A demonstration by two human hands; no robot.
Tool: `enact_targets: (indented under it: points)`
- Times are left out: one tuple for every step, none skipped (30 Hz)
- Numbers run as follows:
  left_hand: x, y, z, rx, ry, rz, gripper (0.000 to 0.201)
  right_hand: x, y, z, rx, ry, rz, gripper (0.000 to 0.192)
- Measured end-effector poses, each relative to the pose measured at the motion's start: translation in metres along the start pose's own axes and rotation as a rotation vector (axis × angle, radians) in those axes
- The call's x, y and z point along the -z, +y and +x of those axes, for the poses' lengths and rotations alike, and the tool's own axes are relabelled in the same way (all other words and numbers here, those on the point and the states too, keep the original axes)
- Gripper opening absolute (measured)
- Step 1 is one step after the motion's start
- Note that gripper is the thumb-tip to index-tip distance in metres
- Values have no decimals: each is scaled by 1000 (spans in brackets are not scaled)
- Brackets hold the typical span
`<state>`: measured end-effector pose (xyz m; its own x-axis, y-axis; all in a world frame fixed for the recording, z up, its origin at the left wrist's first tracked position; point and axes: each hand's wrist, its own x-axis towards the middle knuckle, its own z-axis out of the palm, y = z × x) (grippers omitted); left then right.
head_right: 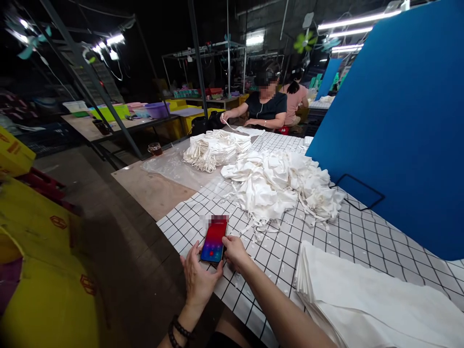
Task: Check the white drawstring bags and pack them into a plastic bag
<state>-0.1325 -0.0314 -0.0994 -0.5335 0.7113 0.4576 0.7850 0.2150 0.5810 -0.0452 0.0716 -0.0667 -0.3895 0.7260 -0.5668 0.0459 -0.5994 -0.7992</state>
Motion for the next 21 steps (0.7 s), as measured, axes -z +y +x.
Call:
enact_targets:
  points:
    - [-1,3,-2,-10,12,-29,85,2,1,-1,29,-10,10,19]
    - [-1,6,-4,-26,22,-70,84,6,1,-3,64,-17,22,22]
    - [-1,11,-4,-44,24,-130,83,11,0,-7,103,-19,37,25]
    - [-1,17,-4,-58,12,-214,84,18,-3,-12,155,-20,51,28]
    - [0,24,-2,-59,-17,-324,85,27,-7,-18,225,-20,60,31]
    - [2,32,2,-40,-58,-462,86,38,-13,-25,311,-16,56,33]
    - [3,41,8,3,-104,-621,85,49,-20,-33,407,-8,35,33]
    - [4,52,16,75,-162,-796,81,61,-27,-42,505,8,0,33]
    - [5,63,26,170,-242,-977,74,73,-33,-51,594,30,-42,31]
    - [4,75,36,280,-350,-1155,66,86,-39,-60,662,55,-81,30]
    - [2,87,46,392,-496,-1320,59,97,-44,-68,705,81,-108,28]
    - [-1,99,54,494,-674,-1464,57,108,-48,-76,732,100,-121,27]
    - [-5,110,61,579,-864,-1574,59,118,-50,-83,750,113,-119,26]
    - [-10,122,66,640,-1045,-1648,62,128,-52,-89,763,123,-107,25]
    - [-16,133,67,676,-1196,-1689,66,136,-52,-95,773,136,-93,24]
    - [-22,143,67,692,-1306,-1703,69,145,-52,-101,782,153,-80,24]
    - [-27,152,64,696,-1371,-1700,71,153,-53,-107,788,173,-68,24]
    - [-32,161,60,689,-1403,-1691,72,160,-53,-114,792,191,-62,24]
    - [-37,170,55,676,-1420,-1683,73,168,-54,-121,789,205,-66,24]
    - [-40,177,50,659,-1431,-1677,73,174,-56,-129,780,210,-79,25]
    - [-43,185,45,641,-1443,-1675,74,181,-57,-137,764,208,-94,26]
